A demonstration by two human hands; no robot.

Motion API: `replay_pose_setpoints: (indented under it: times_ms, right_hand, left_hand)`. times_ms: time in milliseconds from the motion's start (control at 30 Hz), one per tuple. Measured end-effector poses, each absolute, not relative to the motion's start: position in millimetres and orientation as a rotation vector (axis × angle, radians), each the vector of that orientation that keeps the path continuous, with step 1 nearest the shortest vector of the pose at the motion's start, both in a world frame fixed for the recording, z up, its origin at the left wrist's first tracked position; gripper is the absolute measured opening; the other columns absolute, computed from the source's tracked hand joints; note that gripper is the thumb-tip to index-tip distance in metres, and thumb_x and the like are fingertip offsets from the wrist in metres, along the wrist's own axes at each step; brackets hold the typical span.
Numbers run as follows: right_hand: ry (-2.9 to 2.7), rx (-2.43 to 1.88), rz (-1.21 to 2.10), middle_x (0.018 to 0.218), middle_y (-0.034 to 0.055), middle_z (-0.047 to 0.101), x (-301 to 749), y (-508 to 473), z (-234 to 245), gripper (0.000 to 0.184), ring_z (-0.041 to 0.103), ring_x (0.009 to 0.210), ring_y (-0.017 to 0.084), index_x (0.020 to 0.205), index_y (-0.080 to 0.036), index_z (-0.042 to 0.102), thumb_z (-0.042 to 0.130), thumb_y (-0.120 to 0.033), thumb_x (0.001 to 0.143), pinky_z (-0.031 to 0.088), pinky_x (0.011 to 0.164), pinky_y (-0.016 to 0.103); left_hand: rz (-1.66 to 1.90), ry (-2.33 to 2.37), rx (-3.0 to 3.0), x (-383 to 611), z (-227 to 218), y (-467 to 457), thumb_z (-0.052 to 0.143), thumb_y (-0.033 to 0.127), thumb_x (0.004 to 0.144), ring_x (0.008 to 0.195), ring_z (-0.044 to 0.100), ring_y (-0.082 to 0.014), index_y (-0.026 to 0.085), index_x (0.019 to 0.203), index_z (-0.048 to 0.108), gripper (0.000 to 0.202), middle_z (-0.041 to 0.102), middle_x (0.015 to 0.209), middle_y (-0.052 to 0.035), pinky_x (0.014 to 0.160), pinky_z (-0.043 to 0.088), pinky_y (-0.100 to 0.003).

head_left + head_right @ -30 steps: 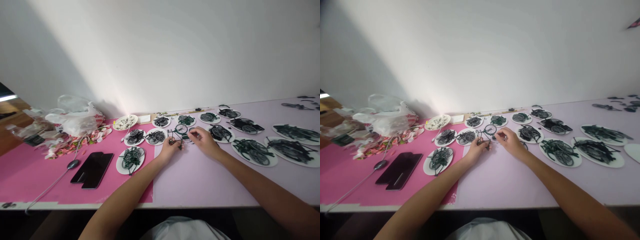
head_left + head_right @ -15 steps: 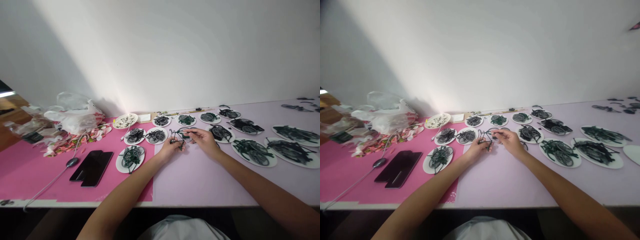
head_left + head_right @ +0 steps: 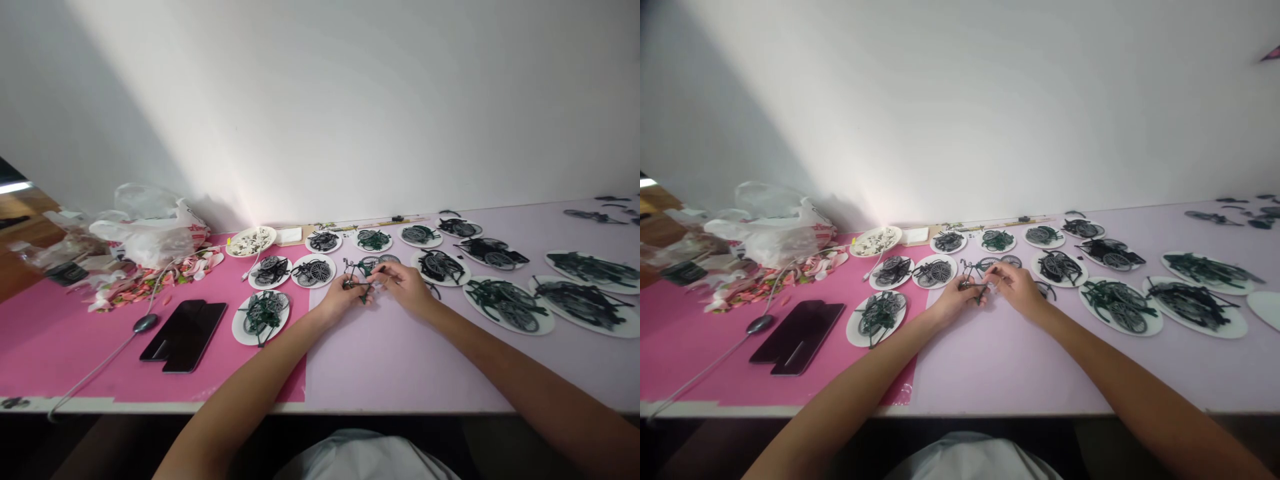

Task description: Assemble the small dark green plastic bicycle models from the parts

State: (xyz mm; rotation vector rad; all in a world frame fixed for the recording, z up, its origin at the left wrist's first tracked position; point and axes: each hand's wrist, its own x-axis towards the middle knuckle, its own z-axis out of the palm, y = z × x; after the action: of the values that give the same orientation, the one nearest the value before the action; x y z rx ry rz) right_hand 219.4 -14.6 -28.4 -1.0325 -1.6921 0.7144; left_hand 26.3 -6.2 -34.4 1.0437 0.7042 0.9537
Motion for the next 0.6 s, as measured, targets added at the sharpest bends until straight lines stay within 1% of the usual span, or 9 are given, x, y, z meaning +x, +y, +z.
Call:
replay_pose_setpoints:
  times_ms: [133, 267, 367, 500, 600]
  right_hand:
    - [-1.706, -1.065, 0.675, 0.091, 0.0072, 0.079, 219.2, -16.0, -25.9, 0.031, 0.074, 0.081, 0.025, 0.095, -0.023, 0.071, 0.068, -0.054, 0.092, 0.061, 0.072, 0.038]
    - [-1.709, -1.062, 0.663, 0.09, 0.0072, 0.079, 218.2, -16.9, -24.4, 0.031, 0.073, 0.076, 0.024, 0.094, -0.023, 0.071, 0.068, -0.054, 0.091, 0.06, 0.067, 0.036]
    - [-1.709, -1.072, 0.658, 0.09, 0.0067, 0.079, 218.2, -16.7, -25.0, 0.03, 0.072, 0.076, 0.023, 0.094, -0.024, 0.072, 0.067, -0.053, 0.092, 0.06, 0.066, 0.036]
    - [-1.73, -1.077, 0.637, 0.089, 0.0057, 0.078, 218.9, -15.9, -25.3, 0.029, 0.071, 0.074, 0.022, 0.094, -0.024, 0.073, 0.068, -0.052, 0.092, 0.059, 0.065, 0.034]
    - [-1.798, -1.034, 0.521, 0.089, 0.006, 0.077, 219.0, -15.5, -22.4, 0.028, 0.071, 0.076, 0.022, 0.092, -0.024, 0.074, 0.068, -0.051, 0.092, 0.058, 0.066, 0.033]
  left_hand:
    - [0.936, 0.707, 1.044, 25.5, -31.9, -8.3, 0.095, 0.036, 0.057, 0.065, 0.069, -0.0169, 0.02, 0.086, 0.044, 0.061, 0.074, 0.082, -0.0064, 0.074, 0.053, -0.035]
    - [0.931, 0.716, 1.057, 25.1, -31.1, -8.9, 0.095, 0.037, 0.057, 0.066, 0.069, -0.0177, 0.021, 0.086, 0.044, 0.061, 0.074, 0.082, -0.0063, 0.076, 0.053, -0.036]
    - [0.921, 0.713, 1.063, 25.2, -32.3, -8.0, 0.095, 0.038, 0.057, 0.065, 0.068, -0.0176, 0.021, 0.085, 0.044, 0.061, 0.074, 0.082, -0.0063, 0.077, 0.053, -0.037]
    - [0.923, 0.72, 1.055, 25.5, -33.8, -6.5, 0.095, 0.038, 0.056, 0.066, 0.068, -0.018, 0.02, 0.087, 0.044, 0.062, 0.074, 0.081, -0.0063, 0.076, 0.053, -0.036]
    - [0.927, 0.717, 1.05, 25.0, -33.2, -6.5, 0.096, 0.037, 0.056, 0.066, 0.069, -0.0178, 0.02, 0.087, 0.044, 0.062, 0.074, 0.08, -0.0057, 0.074, 0.053, -0.034]
